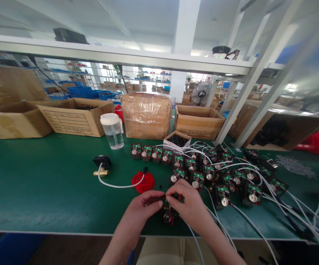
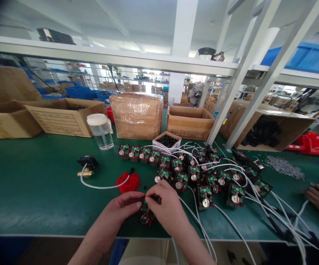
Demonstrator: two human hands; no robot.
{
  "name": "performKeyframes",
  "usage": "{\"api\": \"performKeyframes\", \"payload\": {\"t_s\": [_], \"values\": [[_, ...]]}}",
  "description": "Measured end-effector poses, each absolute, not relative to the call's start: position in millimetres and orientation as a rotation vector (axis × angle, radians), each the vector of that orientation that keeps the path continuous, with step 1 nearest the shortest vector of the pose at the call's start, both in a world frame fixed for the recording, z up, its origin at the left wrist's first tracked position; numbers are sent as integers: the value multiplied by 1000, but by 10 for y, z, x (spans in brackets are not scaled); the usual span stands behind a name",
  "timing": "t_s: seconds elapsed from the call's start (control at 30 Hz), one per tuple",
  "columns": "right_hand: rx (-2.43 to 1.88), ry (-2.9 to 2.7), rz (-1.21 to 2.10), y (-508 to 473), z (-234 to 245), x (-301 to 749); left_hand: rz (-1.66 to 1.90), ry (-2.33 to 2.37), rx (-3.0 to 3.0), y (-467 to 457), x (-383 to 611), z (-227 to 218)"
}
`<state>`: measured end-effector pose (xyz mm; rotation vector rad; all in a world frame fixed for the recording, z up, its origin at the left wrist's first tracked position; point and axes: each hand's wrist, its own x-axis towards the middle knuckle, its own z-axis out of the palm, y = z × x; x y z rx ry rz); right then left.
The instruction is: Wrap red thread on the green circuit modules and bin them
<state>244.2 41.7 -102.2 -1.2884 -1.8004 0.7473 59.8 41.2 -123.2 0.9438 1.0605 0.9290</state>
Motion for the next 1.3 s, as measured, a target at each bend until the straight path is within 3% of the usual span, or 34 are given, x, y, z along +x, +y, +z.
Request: {"api": "performKeyframes", "payload": {"t_s": [0.93,1.3], "values": [[-1267,-1854,649,372,-983,2375,967,1224,1104,477,678,-1198],[-1270,-1681,752,372,-1211,2721,1021,1258,1121,480,728,-1283]]}}
